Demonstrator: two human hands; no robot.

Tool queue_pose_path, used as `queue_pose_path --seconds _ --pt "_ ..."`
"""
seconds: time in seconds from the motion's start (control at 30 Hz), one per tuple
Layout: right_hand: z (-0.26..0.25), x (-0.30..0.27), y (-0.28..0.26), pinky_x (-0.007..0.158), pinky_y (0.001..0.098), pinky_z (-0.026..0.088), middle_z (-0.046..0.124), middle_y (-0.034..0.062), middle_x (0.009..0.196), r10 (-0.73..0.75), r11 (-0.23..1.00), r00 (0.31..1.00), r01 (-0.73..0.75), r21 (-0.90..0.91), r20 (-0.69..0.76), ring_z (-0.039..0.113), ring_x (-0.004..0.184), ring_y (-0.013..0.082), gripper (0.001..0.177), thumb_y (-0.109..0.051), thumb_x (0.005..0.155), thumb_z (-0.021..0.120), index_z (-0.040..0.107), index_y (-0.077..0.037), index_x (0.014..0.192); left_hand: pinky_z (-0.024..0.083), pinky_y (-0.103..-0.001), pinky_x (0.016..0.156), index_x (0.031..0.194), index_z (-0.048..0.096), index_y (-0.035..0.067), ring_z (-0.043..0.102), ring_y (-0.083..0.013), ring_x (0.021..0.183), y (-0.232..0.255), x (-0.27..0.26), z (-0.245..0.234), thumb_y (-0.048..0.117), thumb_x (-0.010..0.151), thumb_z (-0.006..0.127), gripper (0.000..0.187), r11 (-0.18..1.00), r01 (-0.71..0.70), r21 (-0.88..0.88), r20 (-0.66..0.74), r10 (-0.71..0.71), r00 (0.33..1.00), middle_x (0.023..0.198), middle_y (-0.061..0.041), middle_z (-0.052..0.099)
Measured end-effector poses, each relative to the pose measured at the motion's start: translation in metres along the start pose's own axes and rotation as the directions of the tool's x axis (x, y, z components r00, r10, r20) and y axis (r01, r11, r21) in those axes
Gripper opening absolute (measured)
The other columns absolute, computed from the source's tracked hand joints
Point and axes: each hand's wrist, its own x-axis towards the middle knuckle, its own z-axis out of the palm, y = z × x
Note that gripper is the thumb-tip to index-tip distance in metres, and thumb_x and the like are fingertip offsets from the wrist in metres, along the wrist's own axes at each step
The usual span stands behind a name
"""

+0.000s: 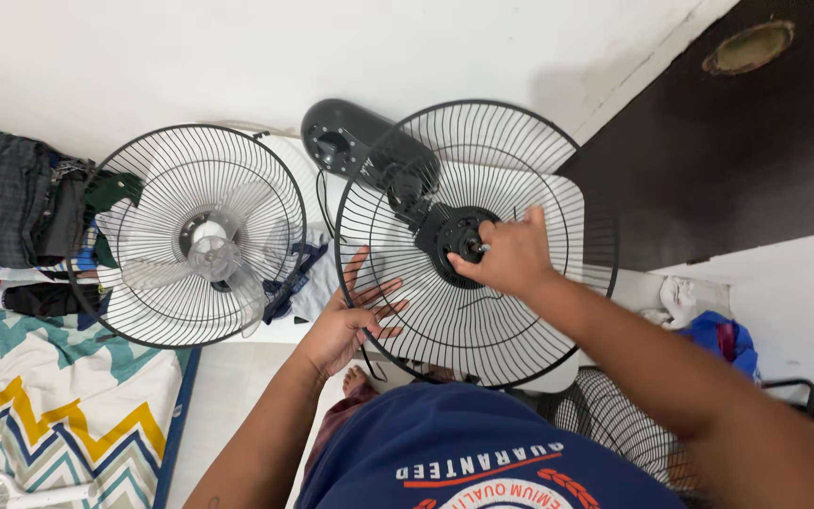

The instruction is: The person removes the front grille of a black electric fan, then detaches the fan blades from the motor hub. They continue to unscrew and remove the central hub cap and internal components from the fan assembly.

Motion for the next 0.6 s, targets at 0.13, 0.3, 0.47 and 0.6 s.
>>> queue_pose_path --seconds 0.13,0.3,0.47,0.6 --pt "0.002 -0.004 -0.017 0.076 0.0431 0.032 0.064 0.0041 0.054 0.177 0.984 0.982 -0.177 0.008 -0.062 0.051 0.042 0.0217 0.06 -0.062 0.075 0.076 0.059 -0.005 0.087 0.06 -0.041 0.088 0.161 0.017 0.039 0.06 -0.0353 0.129 0.004 0.003 0.008 -0.02 0.067 0.044 0.114 1.0 0.001 0.007 -0.03 -0.001 1.0 0.15 -0.021 0.049" --pt "0.01 -0.004 -0.007 0.077 0.0391 0.035 0.063 0.0029 0.053 0.156 0.982 0.988 -0.157 0.102 0.013 0.049 0.043 0.0221 0.051 -0.056 0.078 0.076 0.056 -0.011 0.089 0.061 -0.04 0.085 0.161 0.016 0.037 0.061 -0.0356 0.127 0.006 0.002 0.014 -0.019 0.067 0.044 0.113 1.0 -0.008 0.005 -0.042 0.008 0.999 0.149 -0.02 0.05" --pt "0.018 -0.004 0.011 0.078 0.0386 0.038 0.056 0.0038 0.046 0.009 0.993 0.999 -0.004 0.114 -0.045 0.043 0.04 0.0241 0.054 -0.054 0.073 0.081 0.054 -0.009 0.085 0.06 -0.042 0.084 0.16 0.015 0.038 0.06 -0.0367 0.129 0.007 0.005 0.015 -0.02 0.065 0.045 0.115 1.0 0.001 0.018 -0.035 0.0 0.999 0.149 -0.02 0.049" --pt "0.026 0.001 0.017 0.081 0.0377 0.04 0.051 0.0023 0.046 -0.102 0.977 0.983 0.128 0.169 -0.155 0.04 0.044 0.0242 0.049 -0.047 0.07 0.085 0.053 -0.011 0.078 0.06 -0.043 0.084 0.16 0.015 0.039 0.059 -0.0387 0.131 0.003 0.005 0.008 -0.02 0.064 0.046 0.117 1.0 0.0 -0.005 -0.013 0.0 1.0 0.151 -0.02 0.048"
